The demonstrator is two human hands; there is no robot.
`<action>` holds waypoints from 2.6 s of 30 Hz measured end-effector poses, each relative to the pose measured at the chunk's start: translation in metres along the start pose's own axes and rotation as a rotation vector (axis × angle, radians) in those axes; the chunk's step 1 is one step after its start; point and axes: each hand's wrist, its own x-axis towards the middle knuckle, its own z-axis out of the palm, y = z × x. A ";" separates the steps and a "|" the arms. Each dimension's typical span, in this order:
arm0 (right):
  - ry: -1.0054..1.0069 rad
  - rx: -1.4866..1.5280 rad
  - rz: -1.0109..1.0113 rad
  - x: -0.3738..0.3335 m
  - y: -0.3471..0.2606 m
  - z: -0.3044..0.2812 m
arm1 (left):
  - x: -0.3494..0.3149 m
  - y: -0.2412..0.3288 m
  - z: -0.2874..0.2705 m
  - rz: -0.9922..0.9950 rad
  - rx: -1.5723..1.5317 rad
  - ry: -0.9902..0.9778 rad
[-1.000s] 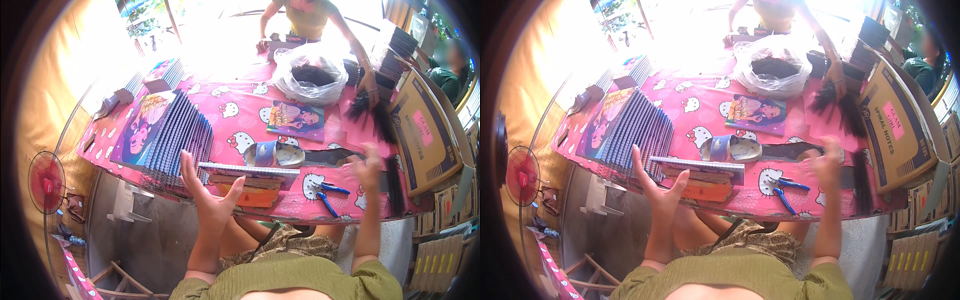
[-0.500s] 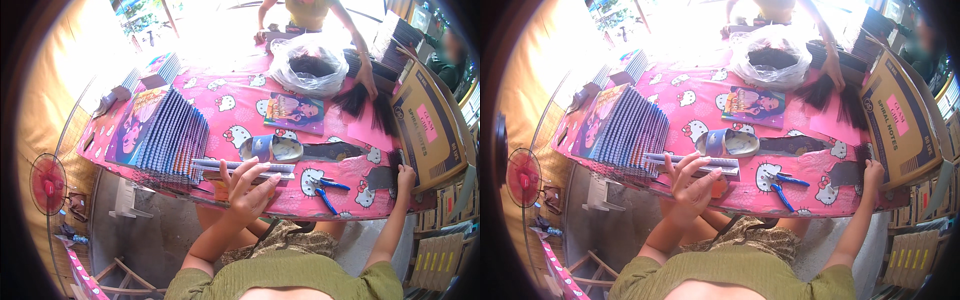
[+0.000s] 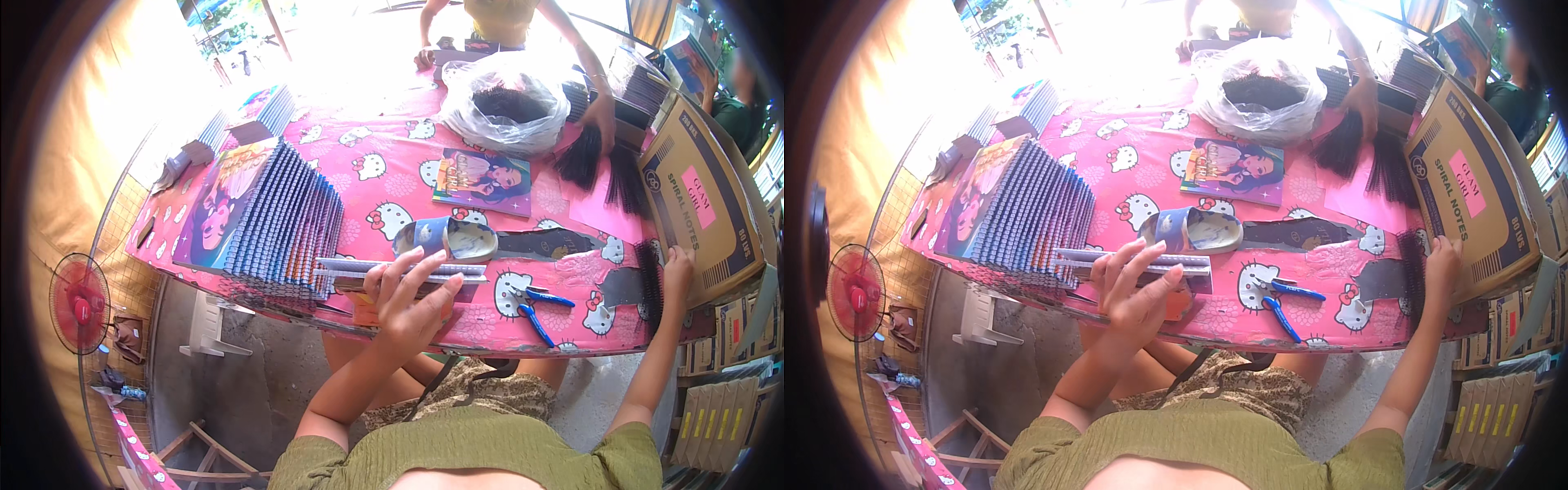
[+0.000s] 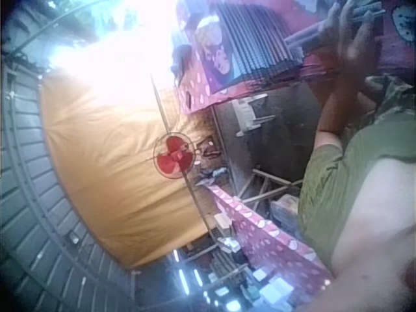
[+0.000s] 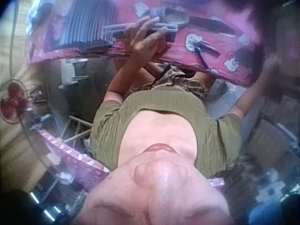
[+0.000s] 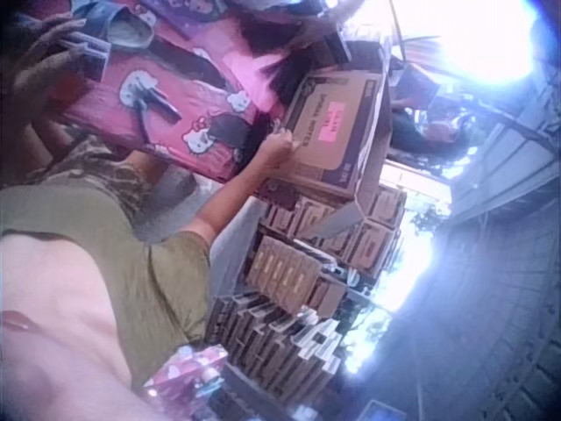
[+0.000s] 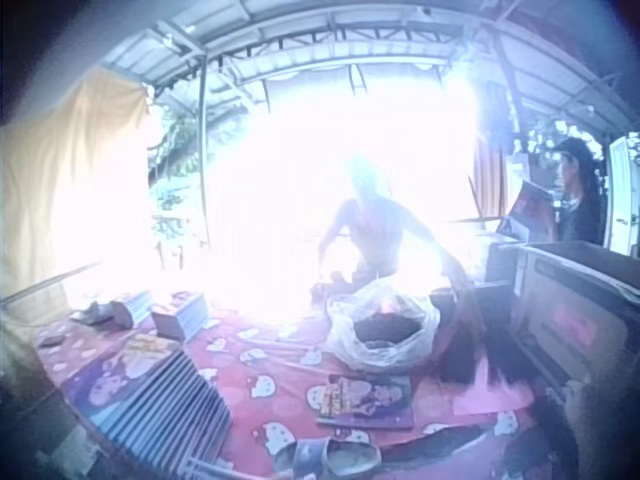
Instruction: The person bundles notebooks by aligning them into stacks and securing them together using plastic binders and a cutting tool.
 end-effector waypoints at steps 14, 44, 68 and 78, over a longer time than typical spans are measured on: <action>-0.353 1.161 -0.525 -0.081 -0.276 -0.093 | 0.022 0.007 -0.009 -0.188 -0.068 -0.138; -0.528 1.113 -0.520 -0.079 -0.302 -0.106 | 0.020 0.011 -0.009 -0.291 -0.137 -0.054; -0.685 0.719 -0.651 -0.026 -0.324 -0.001 | 0.012 -0.008 -0.029 -0.250 0.009 -0.162; -1.086 1.796 -0.321 -0.022 -0.301 -0.044 | 0.006 -0.013 -0.020 -0.312 -0.063 -0.080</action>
